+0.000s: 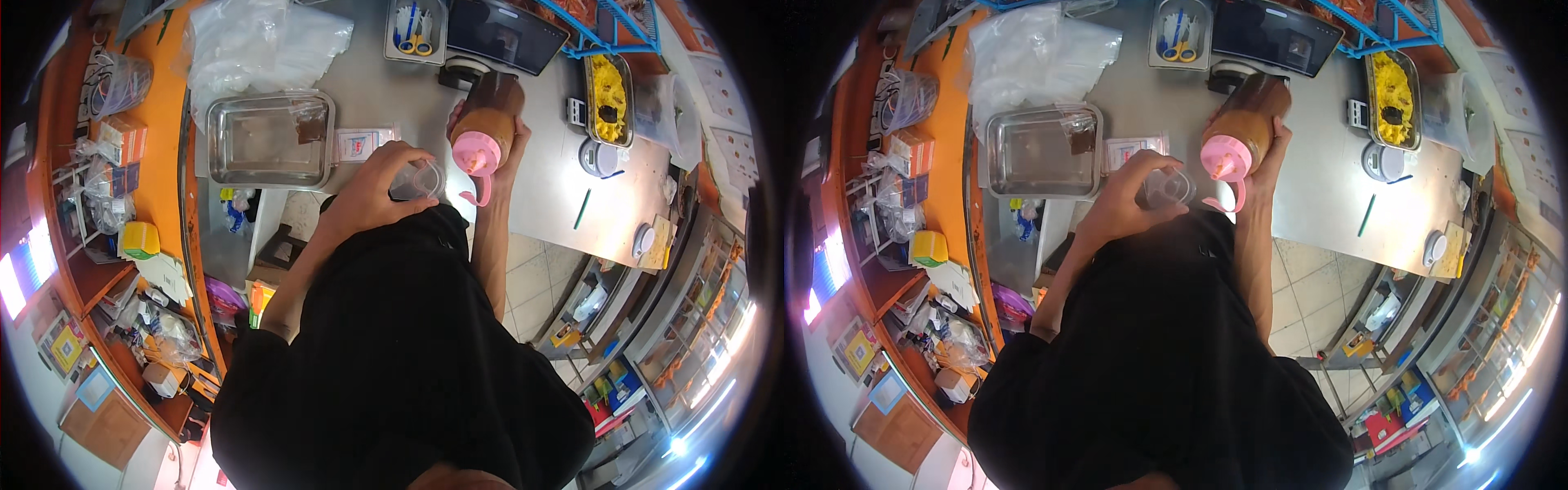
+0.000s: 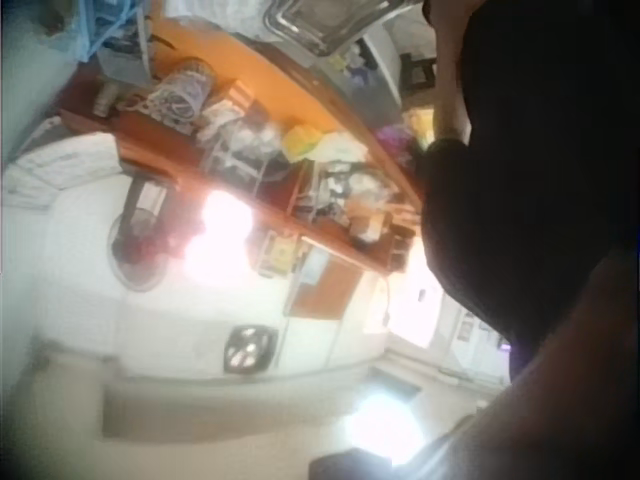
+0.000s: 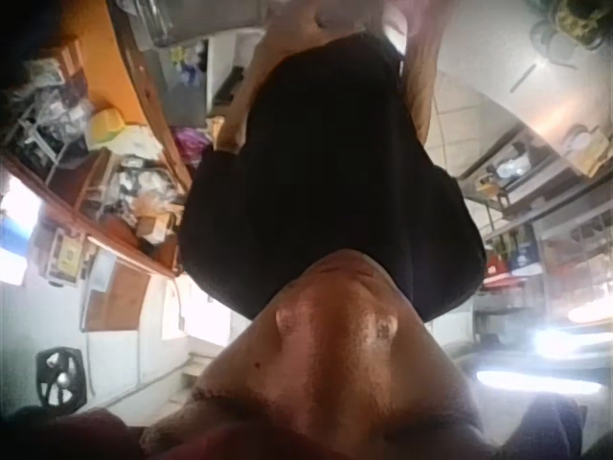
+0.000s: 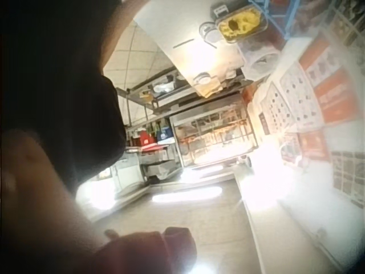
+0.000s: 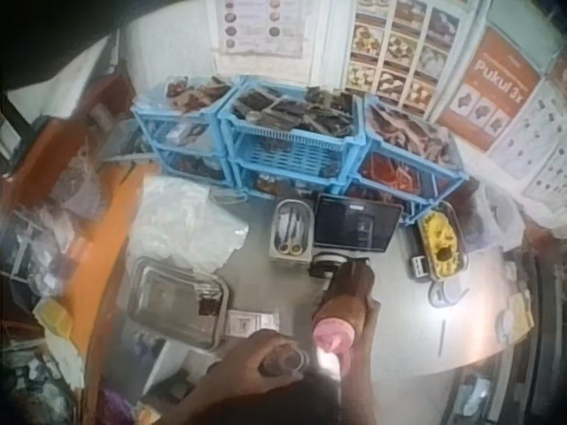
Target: The person opens small plastic zip bags, dispenses sauce into them from a squeeze bottle, seals each bag shut, and places the filled bags into a metal tray.
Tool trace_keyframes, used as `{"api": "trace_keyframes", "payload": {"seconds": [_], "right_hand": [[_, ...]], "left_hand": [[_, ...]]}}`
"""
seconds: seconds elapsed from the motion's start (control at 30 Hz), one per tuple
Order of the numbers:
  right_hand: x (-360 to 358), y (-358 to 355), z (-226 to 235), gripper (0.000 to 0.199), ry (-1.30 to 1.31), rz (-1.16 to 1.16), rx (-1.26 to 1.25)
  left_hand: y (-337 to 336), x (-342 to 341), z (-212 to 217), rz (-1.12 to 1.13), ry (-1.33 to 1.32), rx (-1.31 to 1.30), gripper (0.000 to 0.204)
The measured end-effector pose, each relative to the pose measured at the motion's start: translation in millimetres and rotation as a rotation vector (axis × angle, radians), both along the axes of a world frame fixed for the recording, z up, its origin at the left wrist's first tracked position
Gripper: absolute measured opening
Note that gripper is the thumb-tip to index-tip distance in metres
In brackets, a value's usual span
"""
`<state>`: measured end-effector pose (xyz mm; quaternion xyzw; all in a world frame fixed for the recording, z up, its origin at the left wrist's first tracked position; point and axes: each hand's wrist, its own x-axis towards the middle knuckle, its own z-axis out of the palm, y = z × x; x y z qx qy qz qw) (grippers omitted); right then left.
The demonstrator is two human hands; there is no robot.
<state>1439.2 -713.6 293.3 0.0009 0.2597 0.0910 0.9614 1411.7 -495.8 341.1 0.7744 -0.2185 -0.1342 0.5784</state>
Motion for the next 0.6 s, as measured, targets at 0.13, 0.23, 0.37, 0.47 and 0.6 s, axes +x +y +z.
{"api": "trace_keyframes", "payload": {"seconds": [0.13, 0.23, 0.37, 0.47, 0.6], "right_hand": [[2.1, -5.4, 17.6, 0.078, -0.049, -0.007, -0.149], [-0.1, -11.7, 20.2, 0.077, -0.040, 0.004, -0.322], [-2.3, -15.8, 18.0, 0.077, -0.065, -0.068, -0.531], [-4.6, -16.3, 17.9, 0.076, -0.111, -0.073, -0.616], [-5.0, -12.4, 22.4, 0.071, -0.090, -0.138, -0.775]], "left_hand": [[-7.8, -1.4, 0.2, -0.002, 0.005, -0.009, 0.055], [-11.7, -2.6, 6.1, 0.035, -0.014, -0.023, 0.057], [-17.4, -4.8, 7.3, 0.039, -0.116, 0.004, 0.057], [-20.3, -5.6, 10.2, 0.035, -0.165, 0.032, 0.055], [-22.5, -6.9, 7.4, 0.077, -0.239, 0.025, 0.059]]}}
